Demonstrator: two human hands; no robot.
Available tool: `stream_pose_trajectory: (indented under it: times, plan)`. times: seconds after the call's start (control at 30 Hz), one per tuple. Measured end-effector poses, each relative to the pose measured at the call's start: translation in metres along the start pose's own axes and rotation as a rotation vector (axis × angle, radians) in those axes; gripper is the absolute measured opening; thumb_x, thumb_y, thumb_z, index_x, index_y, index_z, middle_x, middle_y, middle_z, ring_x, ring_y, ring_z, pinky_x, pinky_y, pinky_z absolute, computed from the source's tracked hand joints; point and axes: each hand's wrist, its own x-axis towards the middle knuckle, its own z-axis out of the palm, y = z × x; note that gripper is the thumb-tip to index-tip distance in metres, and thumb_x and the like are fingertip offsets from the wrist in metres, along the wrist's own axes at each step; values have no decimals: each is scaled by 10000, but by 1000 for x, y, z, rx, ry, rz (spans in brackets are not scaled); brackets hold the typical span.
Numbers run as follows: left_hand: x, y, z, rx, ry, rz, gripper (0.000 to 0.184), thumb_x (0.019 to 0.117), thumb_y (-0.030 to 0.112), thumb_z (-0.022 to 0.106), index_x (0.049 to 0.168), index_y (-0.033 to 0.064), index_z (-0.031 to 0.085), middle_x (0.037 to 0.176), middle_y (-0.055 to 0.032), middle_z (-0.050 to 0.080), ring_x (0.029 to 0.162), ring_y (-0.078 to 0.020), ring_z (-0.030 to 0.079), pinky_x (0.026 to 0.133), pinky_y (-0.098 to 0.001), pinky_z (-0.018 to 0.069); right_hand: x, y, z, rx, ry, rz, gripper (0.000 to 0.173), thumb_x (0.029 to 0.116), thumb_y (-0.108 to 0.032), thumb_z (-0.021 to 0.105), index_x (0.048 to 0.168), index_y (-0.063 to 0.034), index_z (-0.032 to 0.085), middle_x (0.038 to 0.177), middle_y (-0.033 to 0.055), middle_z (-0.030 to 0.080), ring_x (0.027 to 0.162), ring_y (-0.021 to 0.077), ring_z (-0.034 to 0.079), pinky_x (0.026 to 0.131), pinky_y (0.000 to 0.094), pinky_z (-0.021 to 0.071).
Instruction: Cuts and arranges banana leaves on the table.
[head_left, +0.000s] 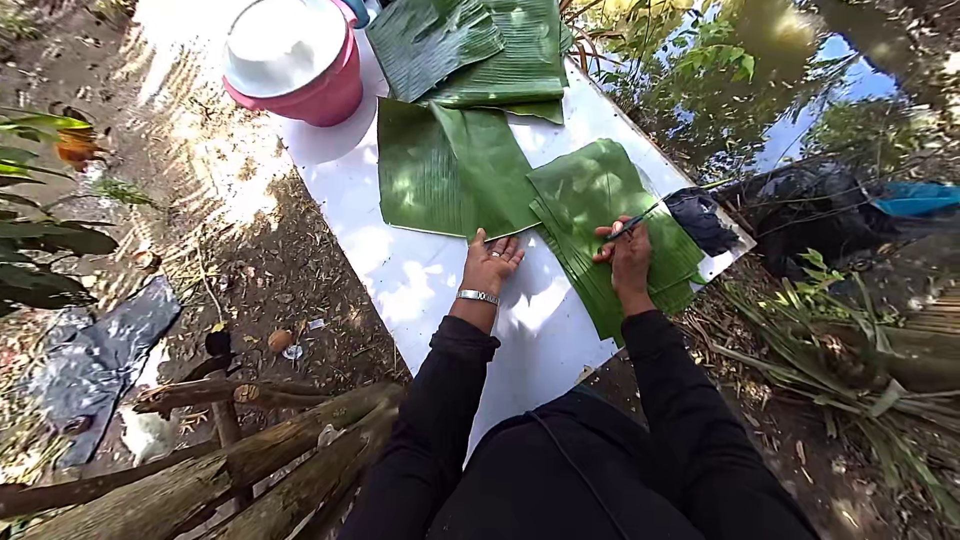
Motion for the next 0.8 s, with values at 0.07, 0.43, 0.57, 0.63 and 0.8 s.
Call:
stream_pose_trajectory:
  times: [0.07, 0.43, 0.57, 0.63, 0.8]
  plan:
    - [-1, 11, 4, -18, 70, 81, 478, 1095, 399, 432, 1441, 70, 423, 1399, -128, 526, 1249, -243, 547, 1014, -423, 475, -1, 0, 1, -29, -3, -5, 262, 1091, -194, 466, 1327, -84, 445, 968, -9, 716, 533, 36, 575, 517, 222, 541]
    - [-46, -32, -39, -173, -20, 66, 186, 1040, 113, 544, 1221, 71, 532, 1066, -94, 645, 927, -185, 684, 824, -290, 594, -6, -21, -6, 30, -185, 67, 263, 1096, -256, 449, 1328, -139, 492, 980, -17, 738, 543, 37, 582, 509, 210, 526]
    - [-44, -62, -43, -165, 52, 27, 264, 1019, 40, 560, 1274, 12, 500, 1092, -147, 623, 911, -222, 677, 828, -317, 597, -41, -78, 15, -13, -273, 289, 157, 1040, -148, 567, 1187, -96, 547, 873, 15, 725, 445, 48, 519, 434, 227, 500]
    - [-41, -68, -40, -141, 71, 46, 253, 1006, 7, 567, 1250, -16, 503, 1045, -156, 613, 852, -223, 669, 794, -320, 603, -53, -87, 24, -53, -172, 258, 259, 979, -133, 672, 1210, -97, 562, 852, 13, 717, 465, 57, 529, 442, 240, 502]
    - [-43, -83, -44, -97, 63, 17, 265, 1000, -12, 540, 1258, -43, 488, 1060, -202, 624, 864, -271, 689, 792, -364, 617, -47, -66, 23, -286, 36, 175, 433, 938, -153, 758, 1297, -54, 539, 934, 81, 716, 586, 124, 593, 495, 300, 490]
